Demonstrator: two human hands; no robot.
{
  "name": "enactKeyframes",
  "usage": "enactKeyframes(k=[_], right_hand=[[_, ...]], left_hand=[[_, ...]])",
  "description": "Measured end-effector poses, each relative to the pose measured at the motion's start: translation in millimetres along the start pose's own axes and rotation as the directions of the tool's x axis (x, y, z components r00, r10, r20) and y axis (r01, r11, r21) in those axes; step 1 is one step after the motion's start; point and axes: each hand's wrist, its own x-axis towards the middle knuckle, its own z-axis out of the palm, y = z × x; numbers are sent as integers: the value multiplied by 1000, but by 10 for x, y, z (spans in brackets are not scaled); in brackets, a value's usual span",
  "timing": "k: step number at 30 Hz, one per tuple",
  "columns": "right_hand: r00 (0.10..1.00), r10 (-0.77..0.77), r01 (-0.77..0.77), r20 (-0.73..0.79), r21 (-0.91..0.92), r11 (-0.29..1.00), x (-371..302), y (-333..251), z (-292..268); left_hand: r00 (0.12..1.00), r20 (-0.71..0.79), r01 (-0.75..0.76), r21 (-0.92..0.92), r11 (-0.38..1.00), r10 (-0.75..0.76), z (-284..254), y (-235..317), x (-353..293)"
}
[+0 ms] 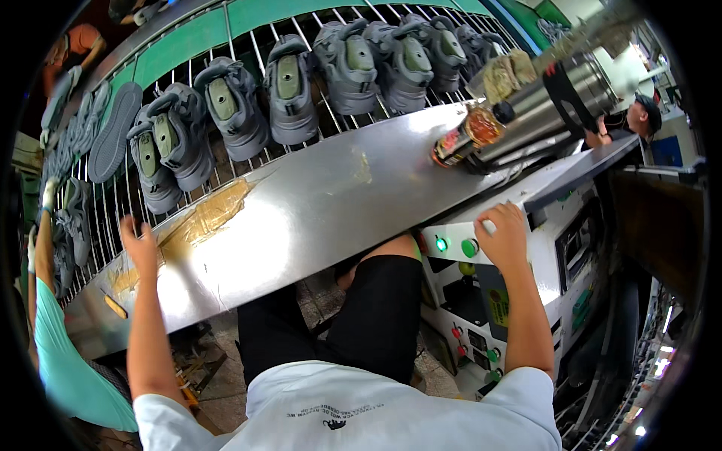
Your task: The person takes a shoe upper from a conveyor belt, places a sole onto the upper, inserts the assembly into a pressing machine, and presses buttons to activate the machine.
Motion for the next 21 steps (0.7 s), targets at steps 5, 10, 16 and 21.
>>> enactKeyframes(k=[5,10,16,21], right_hand=[[998,27,-27,48,-11,1000,0,-24,15],[993,89,-88,75,-12,996,35,-48,28],[984,138,-119,115,-160,980,23,-93,27],[989,122,-100,85,-231,968,-38,-48,69]], left_hand=[[962,-88,-178,521,835,260,-127,-982,1720],[913,12,-196,891,410,409,189,-1690,3133],[897,165,-304,903,303,410,714,-1367,3825],[892,269,-418,798,435,363,997,-1005,3435]])
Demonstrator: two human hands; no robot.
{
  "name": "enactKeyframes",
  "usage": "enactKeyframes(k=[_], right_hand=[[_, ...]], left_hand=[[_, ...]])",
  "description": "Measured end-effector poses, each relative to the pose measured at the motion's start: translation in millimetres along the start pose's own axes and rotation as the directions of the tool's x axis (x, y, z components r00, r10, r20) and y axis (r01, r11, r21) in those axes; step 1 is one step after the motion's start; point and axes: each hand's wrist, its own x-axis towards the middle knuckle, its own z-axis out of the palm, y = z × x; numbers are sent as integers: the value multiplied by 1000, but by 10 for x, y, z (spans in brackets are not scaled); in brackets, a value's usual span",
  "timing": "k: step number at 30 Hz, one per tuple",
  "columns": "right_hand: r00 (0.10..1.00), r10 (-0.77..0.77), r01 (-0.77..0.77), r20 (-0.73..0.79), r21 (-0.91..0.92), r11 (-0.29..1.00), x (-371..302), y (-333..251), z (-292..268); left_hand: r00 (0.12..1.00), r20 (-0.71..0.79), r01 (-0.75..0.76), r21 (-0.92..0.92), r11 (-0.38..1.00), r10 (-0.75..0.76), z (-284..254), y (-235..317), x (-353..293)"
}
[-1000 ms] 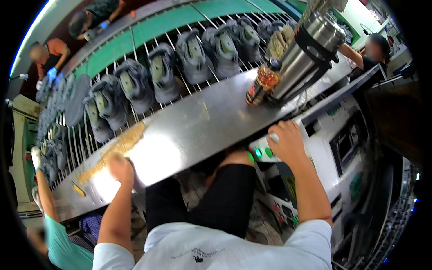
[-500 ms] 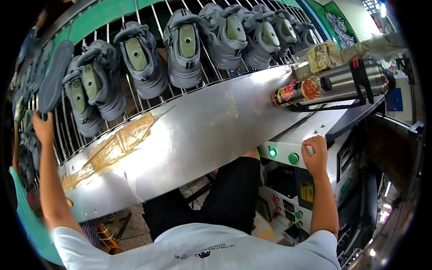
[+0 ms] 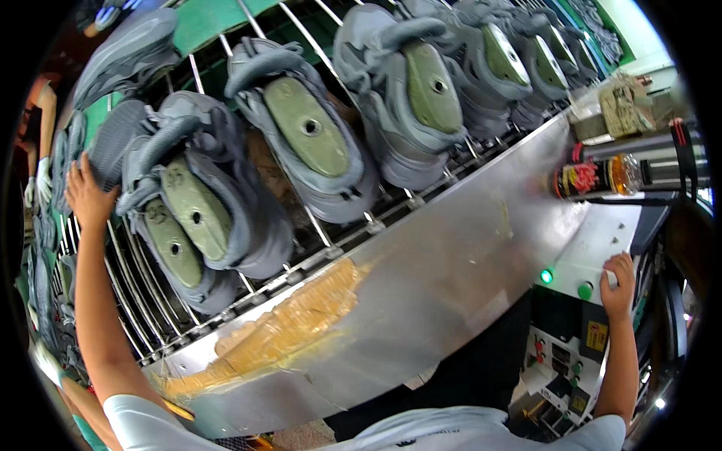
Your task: The person takes a shoe upper from a conveyor belt, places a sole onto the upper, inserts the assembly into a pressing machine, and presses buttons to activate the machine.
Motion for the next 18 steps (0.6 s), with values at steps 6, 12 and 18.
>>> enactKeyframes(k=[6,12,18], right_hand=[[1000,15,-15,-1,-15,1000,61,-160,-23],[999,1,-1,-35,-10,1000,34,-101,4],[990,-46,49,-130,22,999,-15,-149,-52]], left_hand=[[996,-53,68,5,998,-68,14,246,36],[993,6,115,-26,993,-115,-394,311,-46],[953,171,270,-102,957,-250,-1133,158,-560]])
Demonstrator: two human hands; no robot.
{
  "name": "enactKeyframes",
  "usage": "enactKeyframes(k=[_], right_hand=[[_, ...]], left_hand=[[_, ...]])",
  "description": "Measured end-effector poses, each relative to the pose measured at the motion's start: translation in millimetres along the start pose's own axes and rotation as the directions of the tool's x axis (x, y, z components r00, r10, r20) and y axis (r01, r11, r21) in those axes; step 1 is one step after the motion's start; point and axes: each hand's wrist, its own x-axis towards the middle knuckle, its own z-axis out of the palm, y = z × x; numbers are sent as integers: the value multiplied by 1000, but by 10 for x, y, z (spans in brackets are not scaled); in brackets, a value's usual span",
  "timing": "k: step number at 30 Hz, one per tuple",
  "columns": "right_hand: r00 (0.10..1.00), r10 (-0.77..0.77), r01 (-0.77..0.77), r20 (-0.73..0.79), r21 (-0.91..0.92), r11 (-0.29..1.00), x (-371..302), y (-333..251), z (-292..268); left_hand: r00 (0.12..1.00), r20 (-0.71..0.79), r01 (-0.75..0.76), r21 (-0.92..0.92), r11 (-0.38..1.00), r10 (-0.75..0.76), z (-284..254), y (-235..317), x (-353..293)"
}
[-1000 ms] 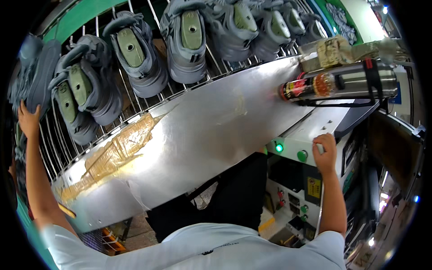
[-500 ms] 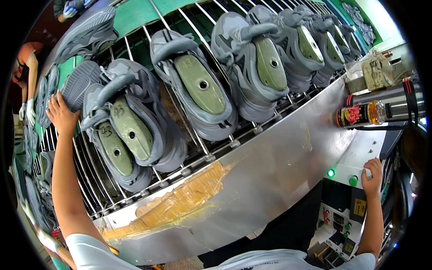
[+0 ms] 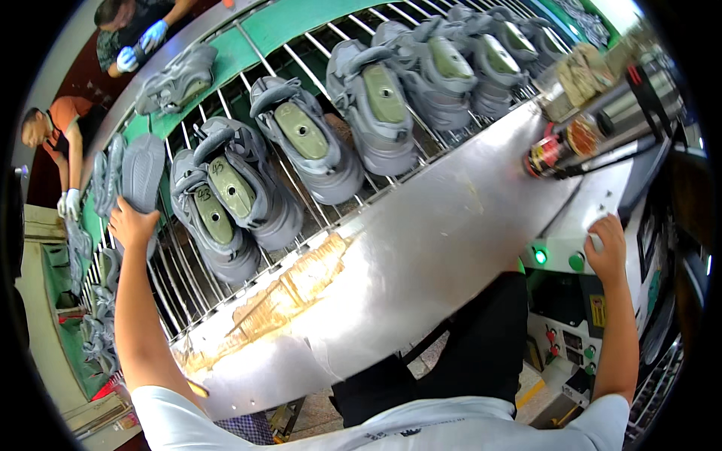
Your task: The person takes a shoe upper from a conveyor belt, places a sole onto the upper, inserts the assembly into a pressing machine, and presses buttons to activate the machine.
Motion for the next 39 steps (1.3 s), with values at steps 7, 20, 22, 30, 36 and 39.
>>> enactKeyframes(k=[7,20,22,30,36,39], right_hand=[[994,29,-22,-102,62,998,-70,-133,-32],[714,-611,688,-341,505,522,-740,-2971,-1043],[716,-668,616,-202,632,470,-918,-2669,-1306],[991,-78,-56,107,869,491,-1846,-1312,-1720],[688,715,-226,120,973,54,-2434,22,-1657],[440,888,-211,132,977,-41,-2179,893,-1914]], left_hand=[[981,116,-162,37,986,157,-1212,-512,-1245],[522,22,-714,-535,451,853,-4219,402,-3846],[352,-99,-751,-623,218,931,-4376,644,-4043],[-147,-499,-806,-439,-396,854,-5155,1857,-4439],[154,-753,-633,-573,-521,640,-4886,2302,-4129],[446,-521,-445,-834,-325,728,-3723,2425,-4057]])
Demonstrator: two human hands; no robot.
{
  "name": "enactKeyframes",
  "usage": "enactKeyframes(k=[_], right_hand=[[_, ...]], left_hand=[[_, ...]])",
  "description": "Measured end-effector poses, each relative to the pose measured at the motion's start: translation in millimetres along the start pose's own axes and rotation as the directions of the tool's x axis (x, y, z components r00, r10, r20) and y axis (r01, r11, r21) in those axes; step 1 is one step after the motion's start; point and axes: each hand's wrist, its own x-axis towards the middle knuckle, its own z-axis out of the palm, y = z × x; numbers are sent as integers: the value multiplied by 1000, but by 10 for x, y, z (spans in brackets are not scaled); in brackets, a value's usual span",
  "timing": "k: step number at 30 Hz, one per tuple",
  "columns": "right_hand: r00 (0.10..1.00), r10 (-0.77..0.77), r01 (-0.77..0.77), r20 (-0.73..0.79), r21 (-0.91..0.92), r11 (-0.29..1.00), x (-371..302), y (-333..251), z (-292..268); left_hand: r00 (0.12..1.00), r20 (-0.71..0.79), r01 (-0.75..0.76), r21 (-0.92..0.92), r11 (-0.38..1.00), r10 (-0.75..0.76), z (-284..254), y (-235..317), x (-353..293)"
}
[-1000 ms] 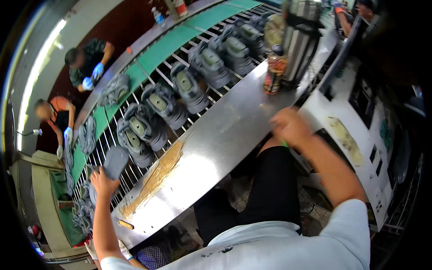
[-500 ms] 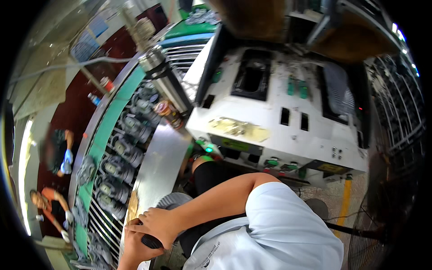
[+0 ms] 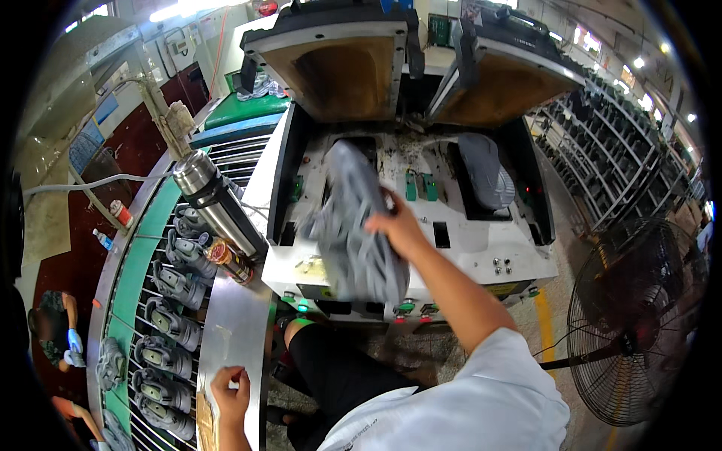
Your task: The person takes a shoe upper from a conveyor belt, places a sole onto the upper, inserts the assembly into a pressing machine, and presses buttons to activate the machine.
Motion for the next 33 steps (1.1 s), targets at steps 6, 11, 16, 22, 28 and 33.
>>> enactKeyframes(k=[6,11,16,22,28,33], right_hand=[[933,-176,-26,-315,-547,837,1952,-388,-268],[873,-194,-347,-447,-850,396,2400,-506,545],[882,-66,-426,-467,-849,313,2678,-76,739],[841,1,-510,-541,-792,337,2443,-51,872],[903,-136,-357,-408,-888,291,1956,26,932],[724,-630,290,282,-952,-93,961,496,462]], left_hand=[[797,-305,520,-95,849,-522,414,-1460,-1076],[668,-307,631,-249,734,-678,415,-1643,-1230],[601,-420,656,-227,720,-680,492,-1773,-1300],[571,-398,672,-275,688,-718,444,-1568,-1157],[581,-415,672,-242,700,-701,499,-1844,-1306],[-17,-249,209,-948,240,-968,414,-1869,-807]])
